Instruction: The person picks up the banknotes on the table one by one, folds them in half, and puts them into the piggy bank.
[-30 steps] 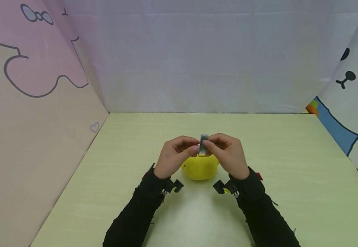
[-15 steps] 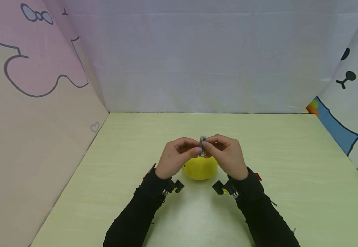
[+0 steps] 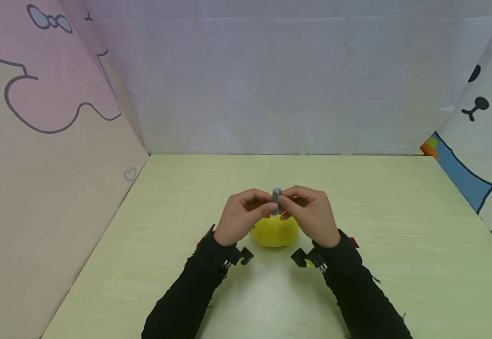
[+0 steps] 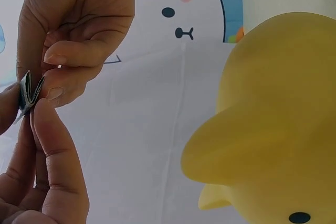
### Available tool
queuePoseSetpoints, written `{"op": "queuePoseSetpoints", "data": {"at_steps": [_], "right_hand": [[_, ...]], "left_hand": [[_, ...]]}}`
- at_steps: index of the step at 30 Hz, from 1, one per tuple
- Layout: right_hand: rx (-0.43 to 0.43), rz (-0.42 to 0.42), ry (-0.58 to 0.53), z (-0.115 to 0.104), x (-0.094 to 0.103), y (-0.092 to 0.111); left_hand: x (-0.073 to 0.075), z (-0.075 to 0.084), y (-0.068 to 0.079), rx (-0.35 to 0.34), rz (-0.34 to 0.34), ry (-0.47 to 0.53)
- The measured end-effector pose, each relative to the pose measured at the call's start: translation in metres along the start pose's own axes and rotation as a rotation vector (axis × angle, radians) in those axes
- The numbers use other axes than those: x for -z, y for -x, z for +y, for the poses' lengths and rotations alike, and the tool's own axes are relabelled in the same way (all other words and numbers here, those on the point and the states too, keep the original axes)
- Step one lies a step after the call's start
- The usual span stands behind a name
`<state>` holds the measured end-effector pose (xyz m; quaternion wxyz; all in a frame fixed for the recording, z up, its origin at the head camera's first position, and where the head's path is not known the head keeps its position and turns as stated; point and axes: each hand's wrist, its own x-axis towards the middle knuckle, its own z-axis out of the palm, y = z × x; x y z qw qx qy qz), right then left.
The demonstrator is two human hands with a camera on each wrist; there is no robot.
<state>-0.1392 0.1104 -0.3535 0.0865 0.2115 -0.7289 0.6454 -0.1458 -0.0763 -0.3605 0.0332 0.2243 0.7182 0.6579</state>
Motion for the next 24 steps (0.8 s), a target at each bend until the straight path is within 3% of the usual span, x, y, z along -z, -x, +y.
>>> {"op": "queuePoseSetpoints", "data": {"at_steps": [17, 24], "right_hand": [[0.027, -0.065, -0.008, 0.0047, 0.0035, -0.0006], [0.024, -0.043, 0.029, 0.0041, 0.0047, -0.0008]], "left_hand": [[0.0013, -0.0003, 0.0002, -0.023, 0.002, 0.001], [0.0016, -0.0010, -0.0009, -0.012, 0.011, -0.015]]}}
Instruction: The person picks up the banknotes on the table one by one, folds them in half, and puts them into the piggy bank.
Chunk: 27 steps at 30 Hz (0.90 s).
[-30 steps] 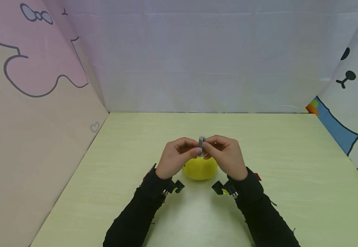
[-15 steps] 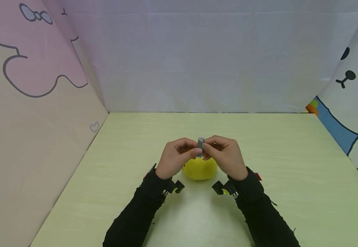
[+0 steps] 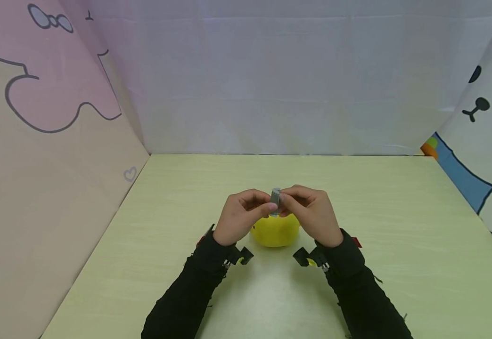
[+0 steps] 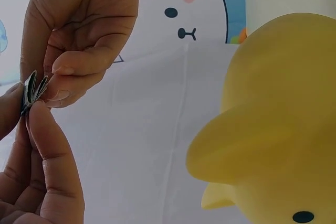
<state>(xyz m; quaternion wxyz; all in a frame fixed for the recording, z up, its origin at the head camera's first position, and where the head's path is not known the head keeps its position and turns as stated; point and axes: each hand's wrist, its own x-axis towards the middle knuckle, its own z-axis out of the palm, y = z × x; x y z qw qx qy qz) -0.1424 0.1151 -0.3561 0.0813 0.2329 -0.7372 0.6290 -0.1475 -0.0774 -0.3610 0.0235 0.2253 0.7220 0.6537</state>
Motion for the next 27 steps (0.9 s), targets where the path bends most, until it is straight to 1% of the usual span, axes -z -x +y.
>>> {"op": "queuePoseSetpoints", "data": {"at_steps": [5, 10, 17, 22, 27], "right_hand": [[-0.007, 0.042, 0.015, -0.0021, -0.0001, -0.0010], [-0.003, 0.055, 0.025, -0.0045, -0.0003, -0.0011], [-0.039, 0.036, 0.050, -0.0040, -0.0004, -0.0004], [-0.027, 0.027, 0.049, -0.0025, -0.0007, -0.0005], [-0.032, 0.029, 0.044, -0.0024, -0.0013, -0.0007]], "left_hand": [[-0.0013, 0.0014, -0.0001, 0.011, 0.011, -0.010], [-0.0024, 0.0018, 0.0008, 0.011, 0.008, -0.010], [-0.0030, -0.0002, 0.0014, -0.005, -0.015, 0.008], [-0.0037, -0.0005, 0.0020, -0.026, -0.017, -0.001], [-0.0044, -0.0016, 0.0025, -0.043, -0.018, -0.020]]}}
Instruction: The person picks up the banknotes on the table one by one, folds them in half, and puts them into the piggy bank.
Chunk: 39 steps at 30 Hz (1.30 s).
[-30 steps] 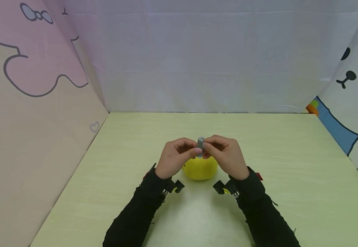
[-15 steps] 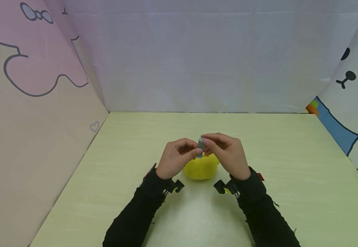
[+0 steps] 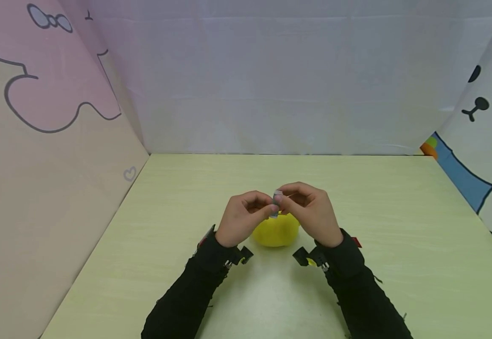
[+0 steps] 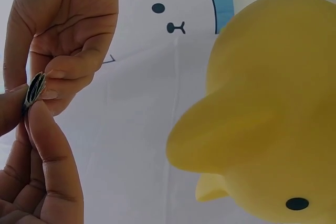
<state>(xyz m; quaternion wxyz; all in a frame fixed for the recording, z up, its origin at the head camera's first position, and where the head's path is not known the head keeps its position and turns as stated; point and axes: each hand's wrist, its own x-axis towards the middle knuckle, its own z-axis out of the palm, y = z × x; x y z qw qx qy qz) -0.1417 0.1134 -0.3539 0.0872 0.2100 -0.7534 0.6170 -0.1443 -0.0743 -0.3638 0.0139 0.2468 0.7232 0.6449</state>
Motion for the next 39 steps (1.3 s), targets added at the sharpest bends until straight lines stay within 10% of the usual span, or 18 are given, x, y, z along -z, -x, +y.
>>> {"op": "queuePoseSetpoints", "data": {"at_steps": [39], "right_hand": [[0.080, 0.060, -0.011, 0.0013, 0.0063, -0.0026]], "left_hand": [[-0.0037, 0.0032, -0.0016, 0.053, -0.025, -0.031]]}}
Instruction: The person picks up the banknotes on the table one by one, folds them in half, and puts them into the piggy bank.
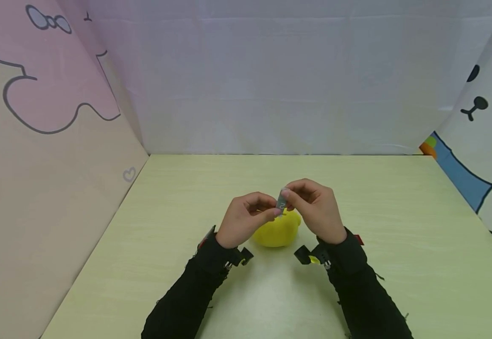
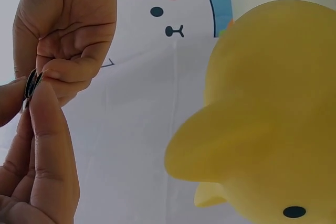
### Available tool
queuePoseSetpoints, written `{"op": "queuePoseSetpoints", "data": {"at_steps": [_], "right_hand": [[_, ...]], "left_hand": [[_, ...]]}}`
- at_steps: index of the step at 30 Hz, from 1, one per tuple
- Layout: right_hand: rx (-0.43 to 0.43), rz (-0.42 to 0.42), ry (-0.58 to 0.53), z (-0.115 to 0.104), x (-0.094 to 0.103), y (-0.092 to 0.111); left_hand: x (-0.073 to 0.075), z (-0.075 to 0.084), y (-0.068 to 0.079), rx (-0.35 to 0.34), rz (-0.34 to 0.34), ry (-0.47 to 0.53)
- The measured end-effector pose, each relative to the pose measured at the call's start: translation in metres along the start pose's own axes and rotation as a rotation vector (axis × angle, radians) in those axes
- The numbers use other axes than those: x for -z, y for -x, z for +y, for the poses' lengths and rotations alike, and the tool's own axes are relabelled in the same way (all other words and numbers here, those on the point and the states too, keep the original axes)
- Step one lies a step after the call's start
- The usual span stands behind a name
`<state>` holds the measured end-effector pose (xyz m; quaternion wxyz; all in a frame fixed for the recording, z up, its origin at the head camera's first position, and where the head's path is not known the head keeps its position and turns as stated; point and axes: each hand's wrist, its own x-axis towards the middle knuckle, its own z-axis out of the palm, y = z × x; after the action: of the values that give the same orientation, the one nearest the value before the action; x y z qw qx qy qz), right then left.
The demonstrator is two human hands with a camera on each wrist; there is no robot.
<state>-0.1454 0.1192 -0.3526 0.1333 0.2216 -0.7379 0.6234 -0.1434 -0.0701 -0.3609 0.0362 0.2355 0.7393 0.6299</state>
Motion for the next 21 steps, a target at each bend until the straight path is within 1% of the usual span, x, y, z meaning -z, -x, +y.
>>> {"op": "queuePoseSetpoints", "data": {"at_steps": [10, 17, 21], "right_hand": [[-0.070, -0.006, -0.035, -0.0004, 0.0006, -0.0004], [-0.129, -0.056, -0.080, -0.0009, 0.0019, -0.0004], [-0.154, -0.087, -0.084, 0.0000, 0.0027, -0.0006]], "left_hand": [[-0.0016, -0.0011, 0.0010, -0.031, 0.036, 0.024], [-0.0005, -0.0030, 0.0000, -0.052, 0.060, 0.017], [0.0001, -0.0032, -0.0006, -0.053, 0.069, 0.009]]}}
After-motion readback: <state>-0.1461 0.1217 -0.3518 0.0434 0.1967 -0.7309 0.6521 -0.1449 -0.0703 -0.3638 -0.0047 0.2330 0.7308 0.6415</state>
